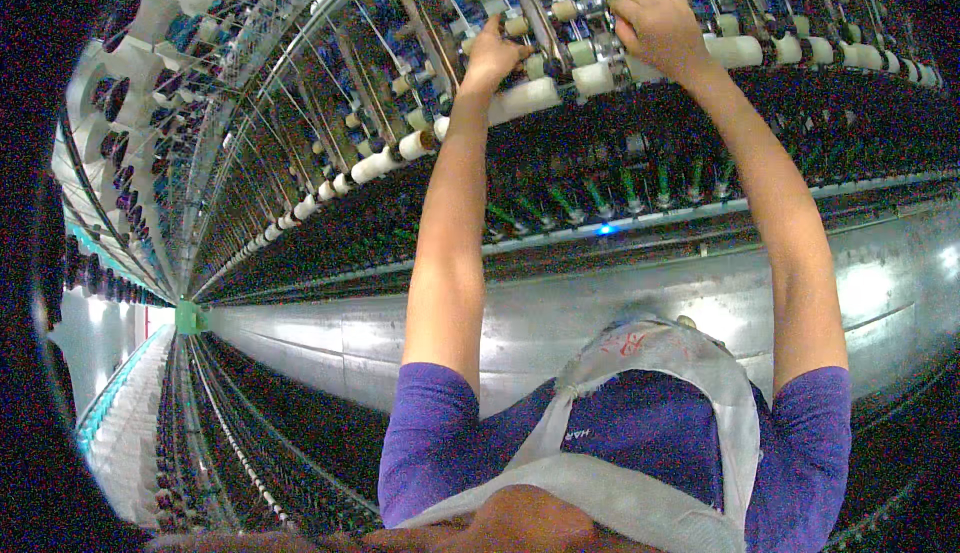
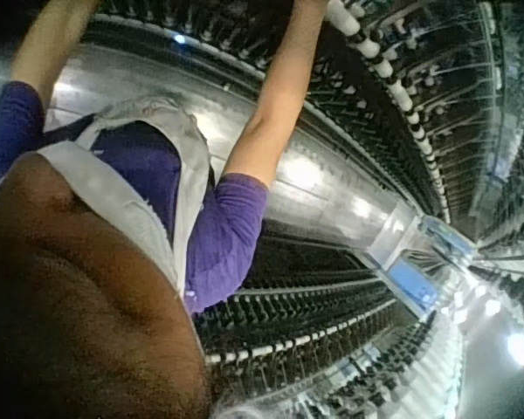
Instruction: The person threads white yarn through multiple spinning machine stations, using a green-handled tool to guide the thread and hands to secure it. They move between machines, adjust components, and continue threading along the rows.
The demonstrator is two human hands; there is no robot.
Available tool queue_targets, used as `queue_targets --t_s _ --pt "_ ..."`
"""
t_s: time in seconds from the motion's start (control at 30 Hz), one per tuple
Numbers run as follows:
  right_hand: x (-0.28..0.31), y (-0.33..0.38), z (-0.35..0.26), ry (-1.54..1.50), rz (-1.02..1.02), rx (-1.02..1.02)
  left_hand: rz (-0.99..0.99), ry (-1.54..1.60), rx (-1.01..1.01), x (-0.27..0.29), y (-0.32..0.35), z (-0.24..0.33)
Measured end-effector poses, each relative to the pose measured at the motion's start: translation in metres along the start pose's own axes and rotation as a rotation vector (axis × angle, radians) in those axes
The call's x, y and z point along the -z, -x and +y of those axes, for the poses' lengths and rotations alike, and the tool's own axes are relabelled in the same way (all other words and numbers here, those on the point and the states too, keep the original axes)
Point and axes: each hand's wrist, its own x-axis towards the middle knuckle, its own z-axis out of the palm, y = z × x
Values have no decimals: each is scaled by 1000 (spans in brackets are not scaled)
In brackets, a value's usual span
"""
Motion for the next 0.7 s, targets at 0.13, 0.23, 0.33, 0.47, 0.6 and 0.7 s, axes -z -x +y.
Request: queue_targets --t_s 0.13,0.23,0.33,0.47,0.6,0.7 --pt "0 1 1 5 60 84 27 8 -77 4 9 9" --pt "4 1 2 33 1 52 33 -11 -33 15 26 32" --pt "7 0 1 52 -10 61 -103 144 157 27 45 56" --pt "6 -1 -5 59 -19 61 388 -77 -214 11 85 45" --pt "-1 1 -7 95 -58 13 780 316 -417 -56 155 2" --pt "-7 4 -3 130 -10 127 554 639 100 -116 181 -22"
